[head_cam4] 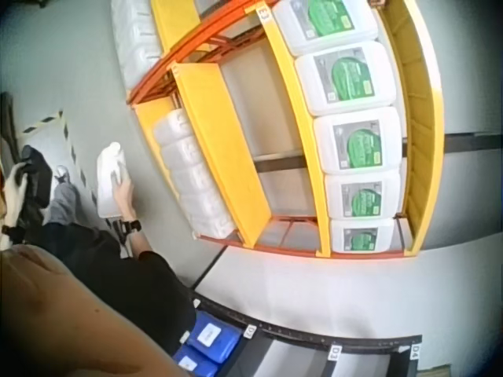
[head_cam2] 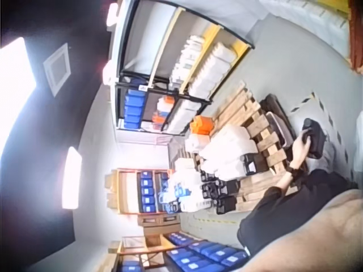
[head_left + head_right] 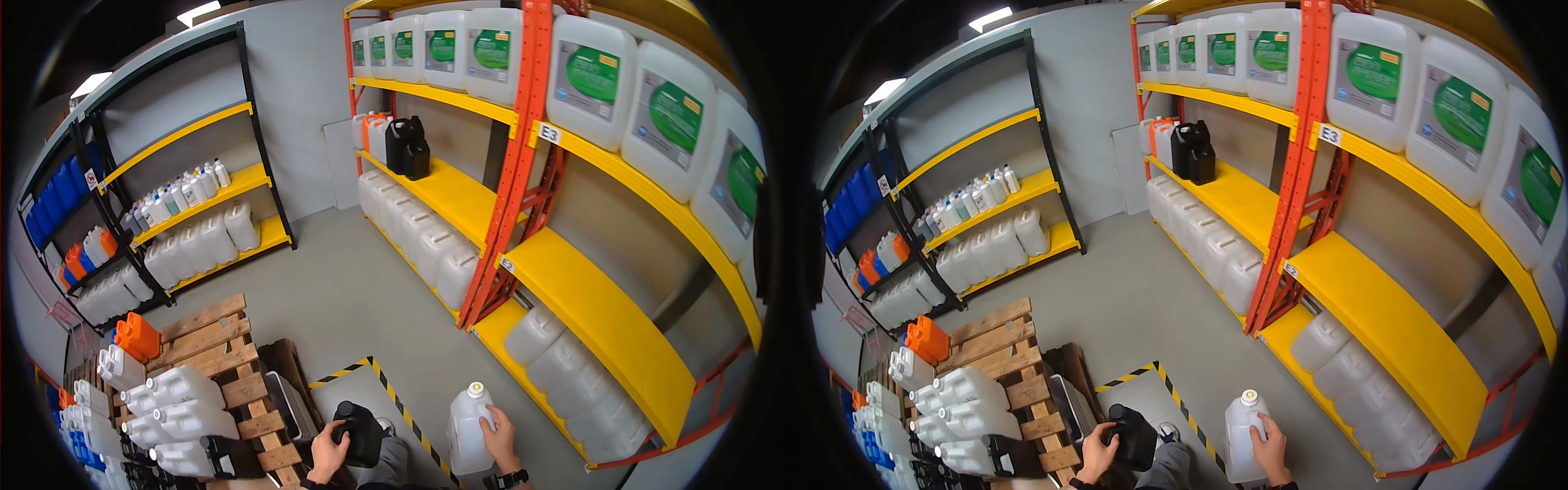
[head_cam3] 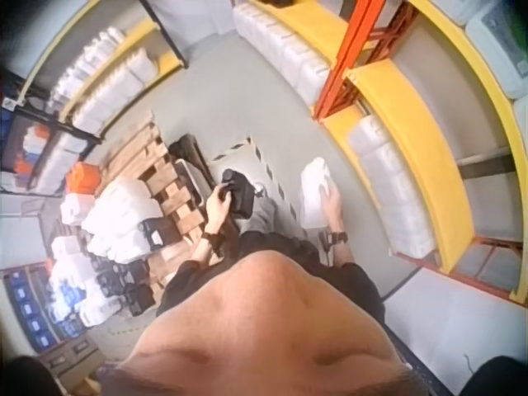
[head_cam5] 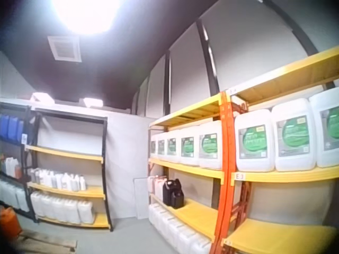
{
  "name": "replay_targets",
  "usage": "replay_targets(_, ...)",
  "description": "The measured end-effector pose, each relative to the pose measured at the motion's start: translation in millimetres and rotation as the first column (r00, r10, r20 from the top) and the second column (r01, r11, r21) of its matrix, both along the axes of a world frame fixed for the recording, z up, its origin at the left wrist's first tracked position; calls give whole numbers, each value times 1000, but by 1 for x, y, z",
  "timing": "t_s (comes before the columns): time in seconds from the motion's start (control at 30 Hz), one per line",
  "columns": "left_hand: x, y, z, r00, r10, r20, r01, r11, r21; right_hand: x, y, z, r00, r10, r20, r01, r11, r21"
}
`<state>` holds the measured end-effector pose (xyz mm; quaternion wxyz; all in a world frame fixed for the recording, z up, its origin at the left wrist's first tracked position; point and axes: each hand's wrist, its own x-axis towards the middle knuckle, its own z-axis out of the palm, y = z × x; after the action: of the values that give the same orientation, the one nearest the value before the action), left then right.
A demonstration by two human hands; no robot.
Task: The person repeatedly picks up plastic jugs of various colors from a wooden pallet and places them onto metal shelving units. The person handles blue, orange, white, and black jugs, moving them in pairs or individually to different shelf levels.
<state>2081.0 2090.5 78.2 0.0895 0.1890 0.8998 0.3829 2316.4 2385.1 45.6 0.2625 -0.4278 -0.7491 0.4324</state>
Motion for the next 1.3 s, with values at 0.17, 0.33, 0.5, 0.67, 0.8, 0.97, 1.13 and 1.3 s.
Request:
replay_targets(0.17, -100, 21, -2, 995, 95, 10, -95, 995, 13, -129, 52, 4, 1000, -6, 23, 6, 1000, 4)
replay_targets(0.33, -207, 53, 3, 996, 75, -53, -71, 994, 82, -251, 99, 26, 995, 69, 75, -75, 994, 78)
replay_targets(0.5, -300, 89, 12, 994, 102, -45, -99, 993, 70, -350, 143, 5, 987, 17, -160, -21, 1000, -20)
replay_targets(0.67, -396, 131, 9, 990, 133, -55, -128, 988, 84, -455, 187, 15, 912, -8, -410, -82, 976, -203)
replay_targets(0.8, -480, 168, -4, 986, 114, -125, -102, 990, 98, -536, 235, 9, 847, 39, -530, -214, 938, -273)
replay_targets(0.97, -580, 221, -4, 986, 85, -146, -83, 996, 15, -644, 309, 11, 770, 43, -636, -254, 936, -244)
replay_targets(1.13, -674, 279, 3, 988, 71, -135, -72, 997, -2, -748, 406, 74, 715, 41, -698, -228, 957, -177)
replay_targets(1.3, -752, 338, -2, 989, 33, -146, -21, 996, 81, -851, 534, 94, 783, 119, -611, -97, 993, 68)
